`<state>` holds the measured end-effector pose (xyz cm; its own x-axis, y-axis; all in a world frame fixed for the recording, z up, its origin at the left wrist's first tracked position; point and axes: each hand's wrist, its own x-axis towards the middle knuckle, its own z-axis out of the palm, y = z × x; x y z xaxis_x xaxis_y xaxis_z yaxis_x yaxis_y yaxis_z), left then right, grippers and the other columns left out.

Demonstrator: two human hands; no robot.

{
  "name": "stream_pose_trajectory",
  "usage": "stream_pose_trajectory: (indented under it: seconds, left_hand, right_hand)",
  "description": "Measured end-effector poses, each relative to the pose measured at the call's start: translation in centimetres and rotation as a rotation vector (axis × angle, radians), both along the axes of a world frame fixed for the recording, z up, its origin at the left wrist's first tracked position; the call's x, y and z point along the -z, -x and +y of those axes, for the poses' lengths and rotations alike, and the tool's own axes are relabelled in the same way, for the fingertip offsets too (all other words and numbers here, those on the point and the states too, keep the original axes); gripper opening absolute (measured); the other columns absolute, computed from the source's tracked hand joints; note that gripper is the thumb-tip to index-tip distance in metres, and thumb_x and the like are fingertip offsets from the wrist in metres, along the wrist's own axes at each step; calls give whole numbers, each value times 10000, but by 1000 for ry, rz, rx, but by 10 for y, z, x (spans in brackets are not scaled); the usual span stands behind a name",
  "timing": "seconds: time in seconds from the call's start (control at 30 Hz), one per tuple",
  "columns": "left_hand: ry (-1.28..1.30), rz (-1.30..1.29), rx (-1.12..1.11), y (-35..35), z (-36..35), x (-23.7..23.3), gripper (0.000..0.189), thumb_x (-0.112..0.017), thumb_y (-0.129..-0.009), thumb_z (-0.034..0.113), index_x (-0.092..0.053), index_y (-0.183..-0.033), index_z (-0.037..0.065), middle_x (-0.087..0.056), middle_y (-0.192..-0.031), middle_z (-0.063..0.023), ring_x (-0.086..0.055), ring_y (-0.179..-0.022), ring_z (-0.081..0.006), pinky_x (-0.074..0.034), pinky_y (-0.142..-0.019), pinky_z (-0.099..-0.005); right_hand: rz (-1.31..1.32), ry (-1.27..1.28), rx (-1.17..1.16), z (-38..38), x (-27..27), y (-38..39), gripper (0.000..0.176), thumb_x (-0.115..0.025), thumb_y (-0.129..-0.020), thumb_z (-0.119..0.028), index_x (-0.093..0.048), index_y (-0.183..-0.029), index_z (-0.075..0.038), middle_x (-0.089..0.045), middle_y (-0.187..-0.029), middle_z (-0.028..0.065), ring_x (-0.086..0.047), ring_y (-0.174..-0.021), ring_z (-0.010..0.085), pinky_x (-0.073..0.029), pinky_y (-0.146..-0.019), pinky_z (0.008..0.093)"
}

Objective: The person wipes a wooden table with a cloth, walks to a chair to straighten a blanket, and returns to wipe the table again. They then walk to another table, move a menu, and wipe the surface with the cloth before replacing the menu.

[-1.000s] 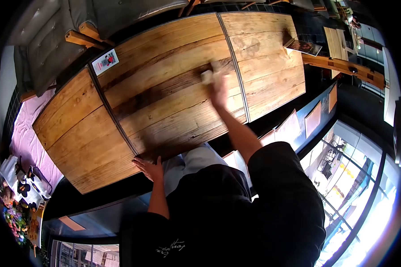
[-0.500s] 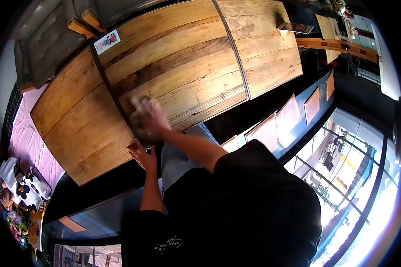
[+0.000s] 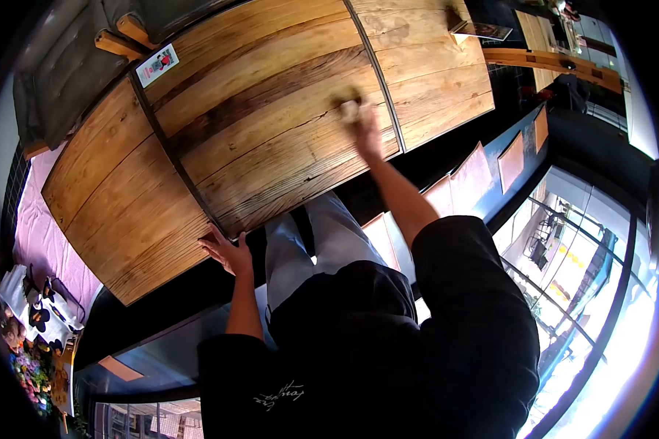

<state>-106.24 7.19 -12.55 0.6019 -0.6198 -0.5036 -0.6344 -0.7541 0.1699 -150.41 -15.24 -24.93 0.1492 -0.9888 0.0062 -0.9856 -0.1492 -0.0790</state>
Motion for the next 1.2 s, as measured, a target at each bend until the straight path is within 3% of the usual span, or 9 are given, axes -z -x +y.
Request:
stream_pose_trajectory:
  seconds: [0.17, 0.37, 0.43, 0.53, 0.73, 0.83, 1.03, 1.13, 1.2]
  left_hand:
    - [9, -45, 73, 1, 3, -3, 1003, -801, -833, 366, -157, -1602, 349, -40, -1626, -305, -191, -1461, -512, -290, -1154, -533]
    - [-59, -75, 210, -20, 12, 8, 1003, -787, -827, 224, -165, -1600, 363, -123, -1606, -322, -288, -1413, -479, -312, -1124, -531]
    - [16, -19, 256, -34, 18, 8, 969, -699, -780, -11, -256, -1589, 288, -189, -1587, -318, -319, -1394, -460, -297, -1122, -515]
    - [88, 113, 350, -71, 42, 22, 786, -525, -738, -116, -434, -1484, 110, -254, -1572, -290, -321, -1421, -422, -303, -1120, -507]
    - [10, 73, 408, -61, 35, 7, 879, -633, -802, -9, -250, -1578, 140, -212, -1593, -275, -256, -1466, -425, -286, -1141, -512]
    - [-118, 65, 342, -45, 24, 4, 931, -713, -848, 167, -156, -1589, 83, -103, -1605, -315, -200, -1473, -466, -241, -1172, -544]
    - [-101, 19, 96, -8, 2, 37, 1190, -744, -818, 543, -35, -1545, -78, 38, -1535, -457, -70, -1437, -614, -146, -1183, -620]
    - [-181, 4, 10, 9, -16, 33, 1351, -758, -756, 649, 69, -1530, -89, 60, -1503, -498, -18, -1418, -654, -123, -1169, -655]
    - [-227, -72, 56, 11, -18, 47, 1425, -785, -716, 664, 126, -1521, -81, 61, -1488, -517, -1, -1414, -662, -116, -1162, -668]
  right_hand:
    - [-327, 101, 319, 6, -31, -16, 708, -660, -931, -247, -336, -1558, -184, -243, -1585, 299, -227, -1459, 504, -224, -1195, 551]
    - [-97, -302, -213, 117, -51, -255, 559, -513, -896, -161, -456, -1434, -21, -353, -1537, 264, -308, -1446, 440, -240, -1195, 556]
    - [-881, -728, -35, 143, -90, -310, 483, -533, -915, -179, -531, -1393, -108, -430, -1510, 172, -375, -1426, 335, -294, -1183, 466]
    - [-646, -276, -560, 191, -80, -337, 378, -584, -906, -268, -632, -1277, -211, -413, -1558, 7, -398, -1422, 269, -313, -1185, 428]
    - [-612, -230, -747, 162, -66, -234, 356, -561, -927, -266, -629, -1277, -276, -429, -1549, 5, -407, -1418, 284, -339, -1180, 416]
    - [-654, -540, -148, 149, -99, -146, 500, -610, -894, -139, -554, -1386, -207, -461, -1512, 69, -423, -1406, 302, -357, -1162, 429]
    - [-726, 134, 914, 152, -73, -92, 474, -567, -972, -99, -502, -1440, -68, -442, -1488, 243, -495, -1341, 364, -436, -1072, 400]
    - [-1023, 160, 1403, 149, -31, -139, 266, -544, -1034, -284, -593, -1089, -29, -587, -744, 71, -545, -732, 142, -451, -659, 337]
    - [-1449, 297, 1735, 149, -15, -198, 471, -447, -1060, -434, -580, -1241, -20, -653, -1021, 120, -599, -939, 221, -494, -846, 385]
